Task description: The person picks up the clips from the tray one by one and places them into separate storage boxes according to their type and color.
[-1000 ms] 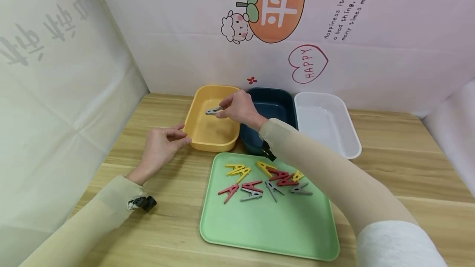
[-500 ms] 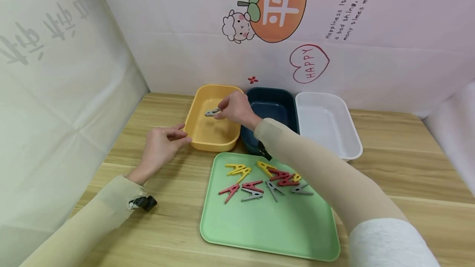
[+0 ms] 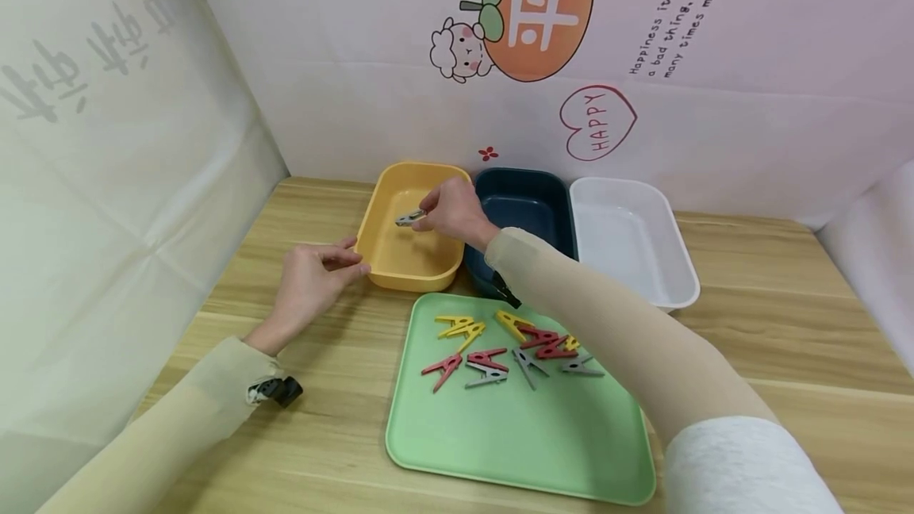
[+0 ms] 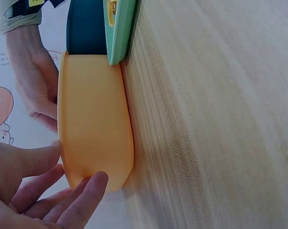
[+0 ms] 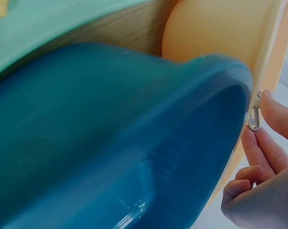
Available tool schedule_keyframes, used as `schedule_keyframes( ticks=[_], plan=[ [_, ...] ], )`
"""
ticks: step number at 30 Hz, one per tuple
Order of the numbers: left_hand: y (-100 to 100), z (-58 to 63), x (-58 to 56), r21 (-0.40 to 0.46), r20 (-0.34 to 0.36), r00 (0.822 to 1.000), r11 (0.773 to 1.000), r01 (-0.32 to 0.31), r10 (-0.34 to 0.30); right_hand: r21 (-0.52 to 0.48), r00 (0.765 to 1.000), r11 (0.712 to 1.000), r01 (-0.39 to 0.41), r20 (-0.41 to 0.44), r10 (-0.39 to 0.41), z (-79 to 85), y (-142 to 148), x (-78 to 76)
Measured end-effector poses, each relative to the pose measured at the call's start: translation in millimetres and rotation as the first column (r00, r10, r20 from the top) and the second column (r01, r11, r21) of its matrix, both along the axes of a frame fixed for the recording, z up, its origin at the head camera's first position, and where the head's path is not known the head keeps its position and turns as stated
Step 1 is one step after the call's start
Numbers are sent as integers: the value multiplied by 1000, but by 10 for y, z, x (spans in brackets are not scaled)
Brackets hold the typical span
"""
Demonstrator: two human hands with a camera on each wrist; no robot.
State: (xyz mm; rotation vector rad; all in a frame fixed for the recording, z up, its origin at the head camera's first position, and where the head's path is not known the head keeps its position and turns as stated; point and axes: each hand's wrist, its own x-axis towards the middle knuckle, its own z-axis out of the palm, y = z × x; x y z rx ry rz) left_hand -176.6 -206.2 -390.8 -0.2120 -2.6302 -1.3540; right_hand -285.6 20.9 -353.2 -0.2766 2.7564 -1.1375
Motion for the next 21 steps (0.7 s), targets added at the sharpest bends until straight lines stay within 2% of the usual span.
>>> schedule_keyframes(
  ticks=[12, 17, 21],
  plan=[
    [-4, -11, -9, 9, 6, 1000, 1000, -10, 10, 40, 1000, 999, -14, 5, 14, -30, -40, -40],
    [3, -6, -10, 12, -1, 1000, 1000, -10, 10, 51, 999, 998, -41, -11, 42, 16, -31, 0],
    [2, 4, 8, 18, 4, 1000, 1000, -10, 10, 21, 997, 998, -67, -38, 68, 75, -4, 75]
  ],
)
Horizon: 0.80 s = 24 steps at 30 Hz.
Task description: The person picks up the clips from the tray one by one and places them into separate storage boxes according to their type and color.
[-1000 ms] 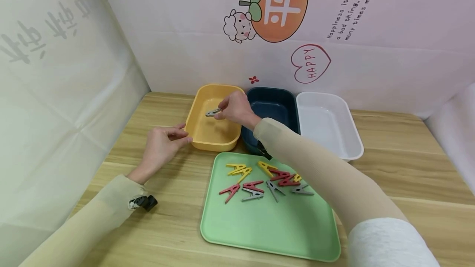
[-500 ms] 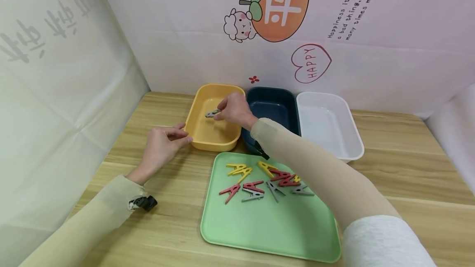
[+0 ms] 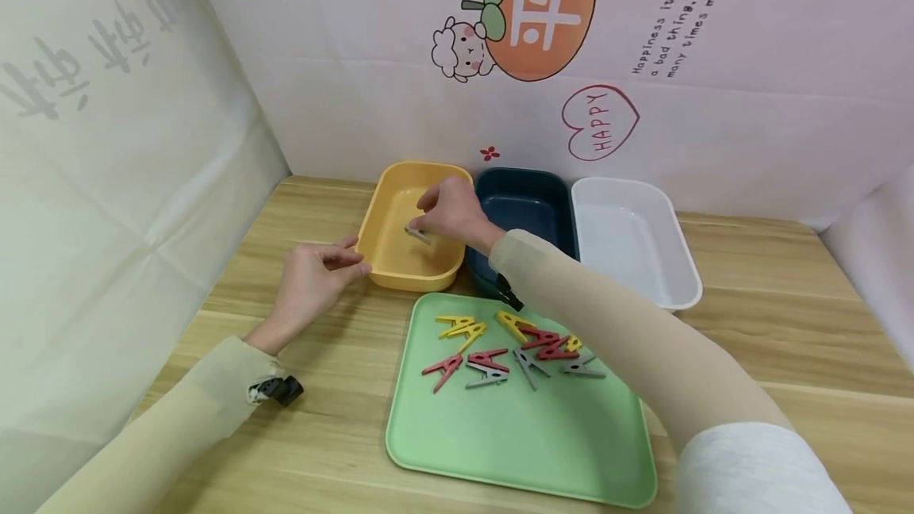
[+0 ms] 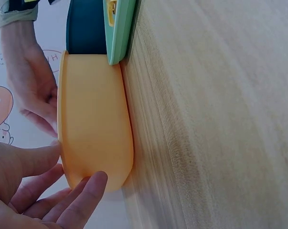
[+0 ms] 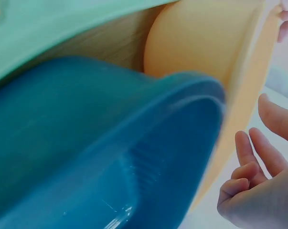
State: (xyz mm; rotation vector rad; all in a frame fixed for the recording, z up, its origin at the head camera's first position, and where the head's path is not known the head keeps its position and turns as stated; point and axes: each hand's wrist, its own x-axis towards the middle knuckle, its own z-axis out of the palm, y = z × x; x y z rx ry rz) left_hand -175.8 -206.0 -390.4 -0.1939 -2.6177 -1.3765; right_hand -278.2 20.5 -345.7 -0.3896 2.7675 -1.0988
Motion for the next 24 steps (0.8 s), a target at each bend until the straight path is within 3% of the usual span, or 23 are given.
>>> schedule_keyframes(
  ticks=[12, 24],
  plan=[
    [10, -4, 11, -13, -15, 1000, 1000, 0, 0, -37, 984, 989, -145, -113, 140, 184, 214, 487],
    [6, 12, 26, -6, 12, 1000, 1000, -5, 5, -10, 981, 994, -113, -161, 110, 186, 662, 1001]
  ],
)
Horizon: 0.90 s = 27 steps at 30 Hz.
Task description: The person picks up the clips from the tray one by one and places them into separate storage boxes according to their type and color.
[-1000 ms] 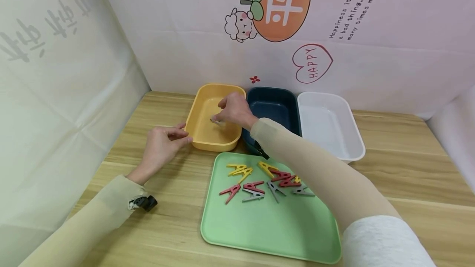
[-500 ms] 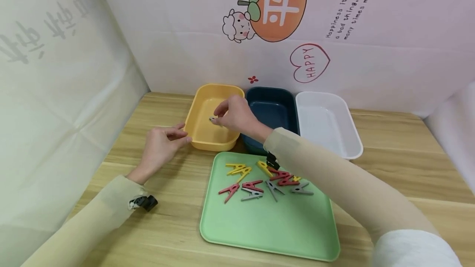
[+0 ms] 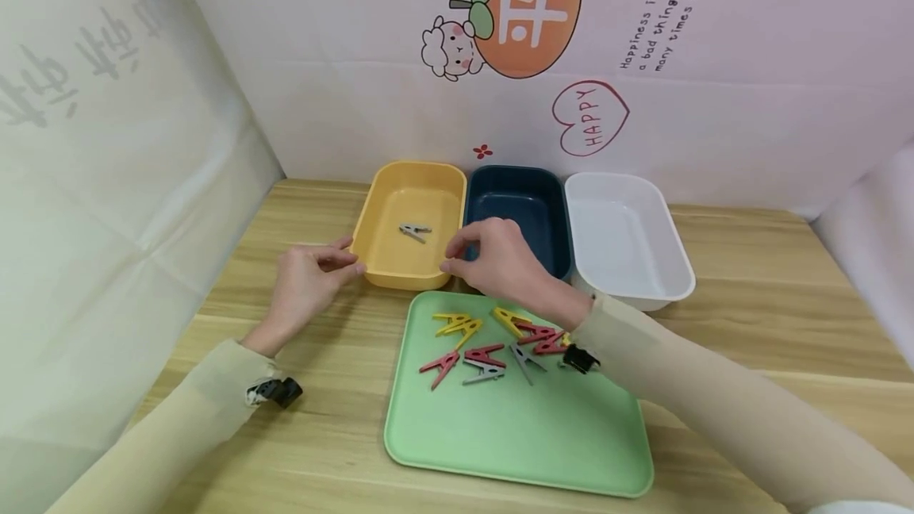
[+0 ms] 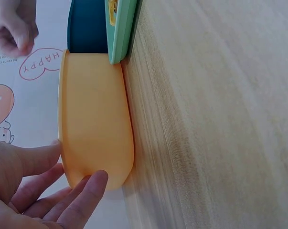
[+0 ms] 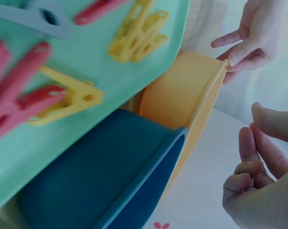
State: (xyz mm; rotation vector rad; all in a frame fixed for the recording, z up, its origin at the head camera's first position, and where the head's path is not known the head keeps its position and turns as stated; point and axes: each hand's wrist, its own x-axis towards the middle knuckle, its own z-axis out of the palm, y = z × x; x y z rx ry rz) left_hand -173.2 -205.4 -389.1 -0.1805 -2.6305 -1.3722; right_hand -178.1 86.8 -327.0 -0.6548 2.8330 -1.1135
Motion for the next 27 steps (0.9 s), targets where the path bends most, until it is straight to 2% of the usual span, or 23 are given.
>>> schedule_keyframes(
  ticks=[9, 15, 18, 24, 27],
  plan=[
    [-6, -8, 10, -7, 4, 1000, 1000, -6, 6, 6, 996, 1000, -17, -85, 18, -31, 376, 305],
    [-3, -11, 0, -26, -2, 1000, 1000, -6, 6, 11, 995, 1000, 20, -101, -19, -116, 592, 450],
    [-4, -2, 0, -24, -5, 1000, 1000, -6, 6, 3, 995, 999, 48, -86, -48, -150, 677, 504],
    [3, 8, 4, -23, -8, 1000, 1000, -5, 5, -36, 995, 994, 101, 8, -101, -176, 824, 634],
    [8, 5, 4, -23, -4, 1000, 1000, -5, 5, -46, 993, 992, 118, 15, -117, -191, 885, 693]
  ],
)
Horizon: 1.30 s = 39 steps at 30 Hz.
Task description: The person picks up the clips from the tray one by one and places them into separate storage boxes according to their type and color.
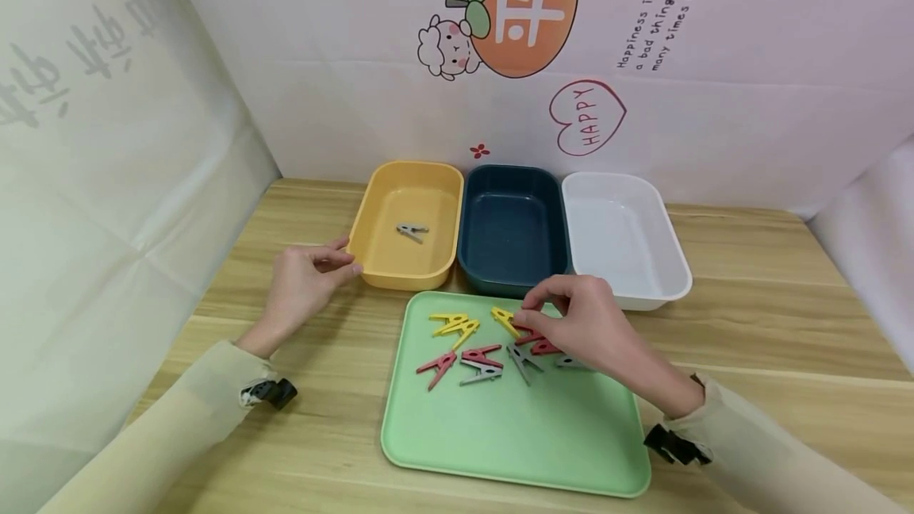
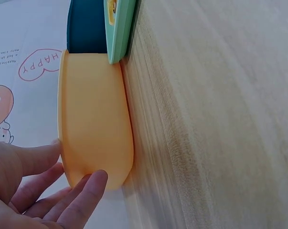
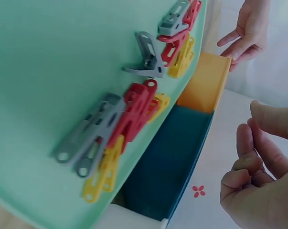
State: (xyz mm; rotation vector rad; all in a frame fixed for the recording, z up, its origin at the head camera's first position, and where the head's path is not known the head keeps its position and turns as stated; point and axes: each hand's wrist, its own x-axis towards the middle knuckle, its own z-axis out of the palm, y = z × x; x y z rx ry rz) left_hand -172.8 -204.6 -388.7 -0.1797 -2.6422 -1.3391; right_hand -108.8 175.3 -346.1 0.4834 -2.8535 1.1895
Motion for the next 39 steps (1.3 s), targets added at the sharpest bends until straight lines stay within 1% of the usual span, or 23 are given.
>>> schedule_keyframes(
  ticks=[7, 15, 19, 22, 27, 31, 39],
  plan=[
    [-5, -5, -4, 8, 2, 1000, 1000, 1, -2, -13, 1000, 1000, 18, -17, -18, -58, 117, 104],
    [-3, -8, 0, 2, -1, 1000, 1000, 4, -4, -24, 1000, 999, 27, 17, -27, -115, 212, 193],
    [2, -3, 1, 3, -2, 1000, 1000, 3, -3, -13, 1000, 1000, 16, -7, -16, -138, 240, 231],
    [4, -3, 3, 5, -2, 1000, 1000, 3, -3, 0, 1000, 1000, 22, -16, -22, -158, 258, 262],
    [-2, -4, 1, 2, -5, 1000, 1000, 3, -3, 24, 999, 998, 50, 16, -51, -196, 296, 326],
    [-1, -5, -3, 6, -11, 1000, 1000, 6, -6, 37, 998, 998, 58, 12, -59, -249, 329, 365],
    [3, -13, -2, -3, -25, 1000, 1000, 3, -3, 20, 997, 997, 74, 34, -75, -302, 424, 389]
  ],
)
